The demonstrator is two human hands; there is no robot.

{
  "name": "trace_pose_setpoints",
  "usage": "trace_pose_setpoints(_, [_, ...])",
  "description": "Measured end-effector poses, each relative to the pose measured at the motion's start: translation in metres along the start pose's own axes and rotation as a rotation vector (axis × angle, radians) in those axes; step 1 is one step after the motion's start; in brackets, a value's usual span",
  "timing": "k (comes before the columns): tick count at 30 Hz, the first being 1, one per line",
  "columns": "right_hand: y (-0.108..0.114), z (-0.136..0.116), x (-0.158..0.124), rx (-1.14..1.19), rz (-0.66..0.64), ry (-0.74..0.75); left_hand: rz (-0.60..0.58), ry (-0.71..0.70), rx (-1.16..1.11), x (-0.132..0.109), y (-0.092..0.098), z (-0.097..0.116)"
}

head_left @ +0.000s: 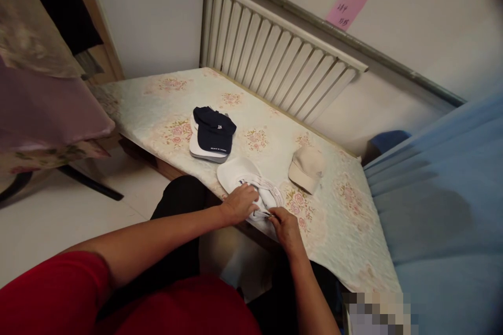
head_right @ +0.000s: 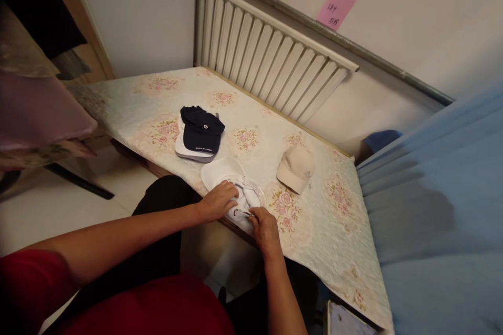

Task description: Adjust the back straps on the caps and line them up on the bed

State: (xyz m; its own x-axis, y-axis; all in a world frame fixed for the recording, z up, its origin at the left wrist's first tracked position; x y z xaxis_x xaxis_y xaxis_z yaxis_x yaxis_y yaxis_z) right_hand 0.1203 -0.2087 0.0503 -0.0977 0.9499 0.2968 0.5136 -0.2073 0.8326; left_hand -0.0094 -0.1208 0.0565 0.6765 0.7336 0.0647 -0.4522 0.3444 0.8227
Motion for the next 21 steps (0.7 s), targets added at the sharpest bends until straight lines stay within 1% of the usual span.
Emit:
trace_pose_setpoints(1, [0.000, 0.000, 0.000, 0.001, 0.001, -0.002, 0.007, -0.038, 0.046, -0.005, -0.002, 0.003])
trace_pose_setpoints(3, [0.001, -0.001, 0.000, 0.003, -0.003, -0.004, -0.032, -0.078, 0.115, -0.012, -0.012, 0.007])
trace_pose_setpoints(6, [0.002, -0.003, 0.000, 0.007, -0.017, -0.002, -0.080, -0.053, 0.179, -0.015, -0.025, 0.003])
trace_pose_setpoints(9, [0.001, -0.004, 0.001, 0.009, -0.034, -0.002, -0.143, -0.038, 0.185, -0.014, -0.035, 0.000])
trace_pose_setpoints(11, [0.000, -0.005, 0.001, 0.013, -0.051, -0.002, -0.163, -0.043, 0.170, -0.014, -0.038, -0.001])
trace_pose_setpoints(16, [-0.003, -0.011, 0.004, -0.005, -0.122, 0.013, -0.146, -0.078, 0.124, -0.016, -0.036, -0.002])
trace_pose_setpoints(19, [-0.003, -0.014, 0.005, -0.014, -0.132, 0.023, -0.182, -0.123, 0.117, -0.019, -0.037, -0.003])
trace_pose_setpoints(21, [-0.002, -0.015, 0.006, -0.022, -0.131, 0.018, -0.183, -0.133, 0.109, -0.021, -0.038, -0.003])
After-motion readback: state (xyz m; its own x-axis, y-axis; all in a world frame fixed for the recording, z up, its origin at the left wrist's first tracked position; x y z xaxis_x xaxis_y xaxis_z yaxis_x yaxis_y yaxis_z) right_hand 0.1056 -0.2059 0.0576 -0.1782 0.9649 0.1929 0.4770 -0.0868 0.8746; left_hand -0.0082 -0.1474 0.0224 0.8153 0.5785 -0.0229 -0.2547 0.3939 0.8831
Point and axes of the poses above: each hand's wrist, its own x-axis towards the middle knuckle, its own y-axis out of the back of the hand, z = x × y, the point moved 7 cm from there along x, towards the middle knuckle, and after that the axes turned 12 degrees about y, right-handed, at the moved point
